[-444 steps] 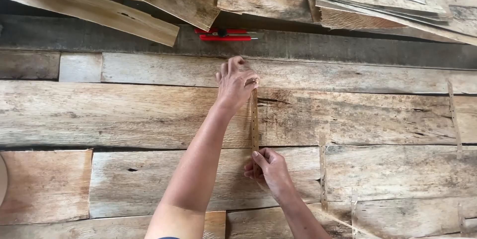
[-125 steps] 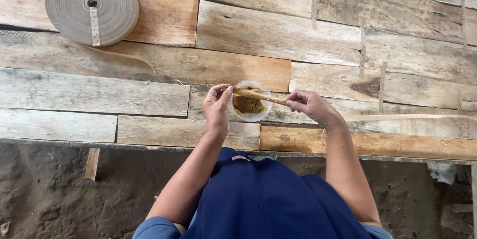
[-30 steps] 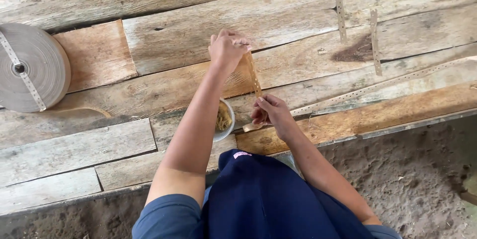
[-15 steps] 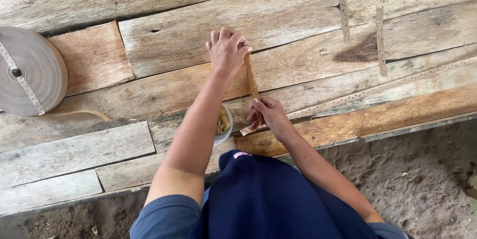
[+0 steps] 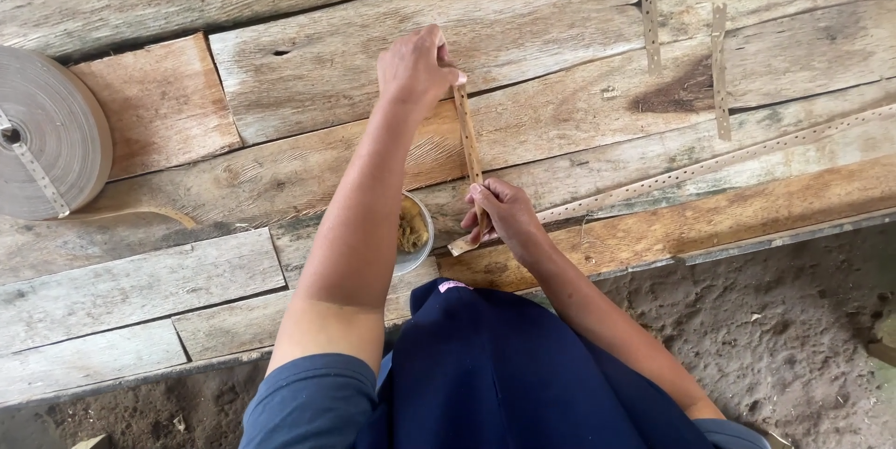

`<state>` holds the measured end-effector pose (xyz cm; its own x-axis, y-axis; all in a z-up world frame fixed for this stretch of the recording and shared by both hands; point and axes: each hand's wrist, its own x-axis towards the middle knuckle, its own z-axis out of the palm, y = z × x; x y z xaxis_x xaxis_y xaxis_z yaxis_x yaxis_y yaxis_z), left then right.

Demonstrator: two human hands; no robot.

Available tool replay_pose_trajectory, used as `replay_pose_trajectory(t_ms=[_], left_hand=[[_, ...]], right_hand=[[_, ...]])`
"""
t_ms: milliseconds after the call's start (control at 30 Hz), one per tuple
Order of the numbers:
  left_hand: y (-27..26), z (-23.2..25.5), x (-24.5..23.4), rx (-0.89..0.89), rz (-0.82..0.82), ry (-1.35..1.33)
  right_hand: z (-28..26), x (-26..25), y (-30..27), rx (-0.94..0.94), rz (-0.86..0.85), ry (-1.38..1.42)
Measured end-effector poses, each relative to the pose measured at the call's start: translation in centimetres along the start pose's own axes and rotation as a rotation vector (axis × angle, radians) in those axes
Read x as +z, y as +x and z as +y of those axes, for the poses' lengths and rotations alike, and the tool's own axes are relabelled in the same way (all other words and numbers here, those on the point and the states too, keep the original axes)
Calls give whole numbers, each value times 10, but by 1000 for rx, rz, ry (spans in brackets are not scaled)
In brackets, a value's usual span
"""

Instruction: Applying adhesive to thin wooden strips and attaching them to a wooden surface, likely for sealing or construction.

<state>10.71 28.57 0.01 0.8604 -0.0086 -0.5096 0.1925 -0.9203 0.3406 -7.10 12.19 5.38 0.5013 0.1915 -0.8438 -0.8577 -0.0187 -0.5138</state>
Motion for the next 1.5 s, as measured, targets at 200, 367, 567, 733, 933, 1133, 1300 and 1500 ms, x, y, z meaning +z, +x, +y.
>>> replay_pose_trajectory(t_ms=[200, 367, 567, 733, 933, 1133, 1300, 1500], left_hand=[[-42, 19, -24, -37, 47, -310], [-160, 37, 67, 315, 599, -813], [-202, -4, 112, 722, 630, -590], [-173, -35, 97, 793, 618, -469], [-106, -36, 93, 510, 812, -169], [-66, -22, 92, 317, 568, 11], [-75, -15, 88, 254, 554, 57], [-75, -13, 94, 158, 471, 25]], right_hand=[[-8, 3, -6, 32, 11, 9], [46, -4, 37, -51, 84, 51], [53, -8, 45, -105, 100, 42], [30, 8, 22, -150, 110, -36], [38, 11, 21, -158, 132, 46], [9, 17, 0, -62, 101, 74], [3, 18, -3, -13, 133, 15], [12, 13, 2, -81, 91, 54]])
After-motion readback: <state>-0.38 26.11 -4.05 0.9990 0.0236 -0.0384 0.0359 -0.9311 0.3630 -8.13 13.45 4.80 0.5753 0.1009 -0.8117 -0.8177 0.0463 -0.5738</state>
